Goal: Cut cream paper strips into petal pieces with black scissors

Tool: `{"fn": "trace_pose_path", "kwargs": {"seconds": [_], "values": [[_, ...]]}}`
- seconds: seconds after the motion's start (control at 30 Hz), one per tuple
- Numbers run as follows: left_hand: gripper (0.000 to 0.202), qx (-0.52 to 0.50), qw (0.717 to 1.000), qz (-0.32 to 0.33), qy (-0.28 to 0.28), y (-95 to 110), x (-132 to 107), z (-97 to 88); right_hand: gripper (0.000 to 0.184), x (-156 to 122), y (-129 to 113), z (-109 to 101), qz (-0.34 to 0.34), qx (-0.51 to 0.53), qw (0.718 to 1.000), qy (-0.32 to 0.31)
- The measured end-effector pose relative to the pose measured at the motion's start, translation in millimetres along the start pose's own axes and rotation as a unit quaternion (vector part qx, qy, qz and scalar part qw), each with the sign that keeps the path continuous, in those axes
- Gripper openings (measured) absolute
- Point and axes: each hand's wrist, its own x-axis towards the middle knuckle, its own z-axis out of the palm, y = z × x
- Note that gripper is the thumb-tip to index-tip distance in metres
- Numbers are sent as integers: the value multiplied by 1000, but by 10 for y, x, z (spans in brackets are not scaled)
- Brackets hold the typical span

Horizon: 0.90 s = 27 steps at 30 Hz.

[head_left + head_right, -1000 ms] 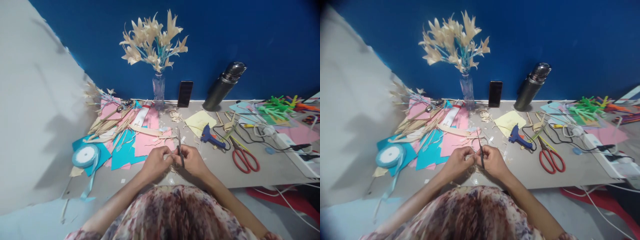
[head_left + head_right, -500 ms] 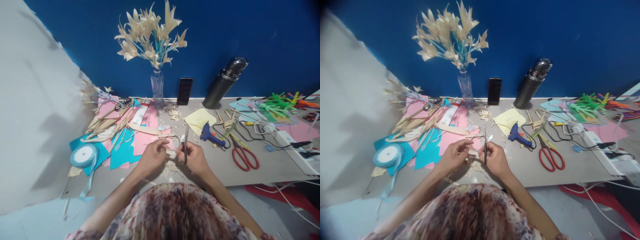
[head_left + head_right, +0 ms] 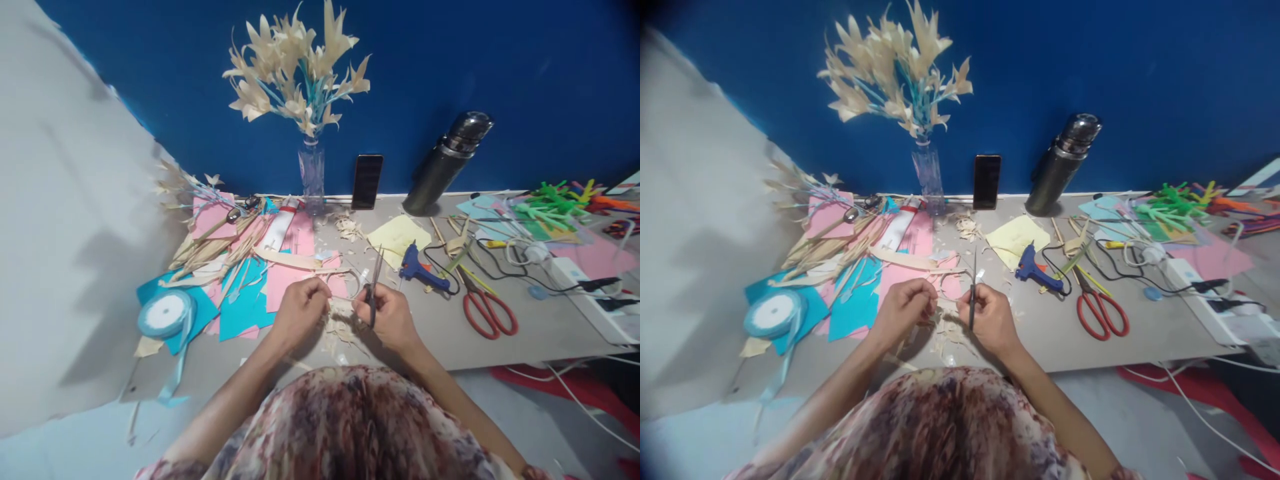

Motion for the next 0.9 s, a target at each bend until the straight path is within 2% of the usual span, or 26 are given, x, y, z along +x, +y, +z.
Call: {"fn": "trace_pose_path", "kwargs": {"seconds": [0.07,0.13,0.2,0.3,0.37,0.4,0.43,0.5,0.57,0.67,0.77,0.83,0.9], "values": [[20,-29,999,12,-20,20,-7,-6,14,1,-14,-12,4,4,1000,-10],[16,18,998,49,-28,38,-14,48,14,5,-13,-5,7,-3,999,-31],[9,104,992,71,-18,44,-10,110,14,13,-5,8,8,-16,999,-43],[15,176,982,68,30,27,30,94,14,32,-6,-9,14,-15,999,-32],[16,139,987,41,63,14,66,10,14,47,-22,-46,22,2,1000,-20],[16,89,994,20,61,11,80,-32,14,54,-32,-66,23,10,1000,-15],[19,25,999,-1,37,11,88,-59,14,60,-40,-81,23,17,1000,-11],[23,-74,996,-24,-47,17,87,-53,14,67,-46,-91,14,31,999,-14],[15,-67,994,-14,-88,20,72,24,15,65,-33,-73,6,31,999,-23],[15,57,997,28,-37,3,64,117,14,44,10,-30,3,9,1000,-30],[11,124,991,45,12,-16,89,38,11,23,51,-21,-18,-30,999,1],[10,71,996,3,46,-14,97,-58,9,22,66,-32,-64,-89,992,58],[12,-57,995,-69,44,-2,80,-98,5,33,70,-36,-152,-168,967,120]]}}
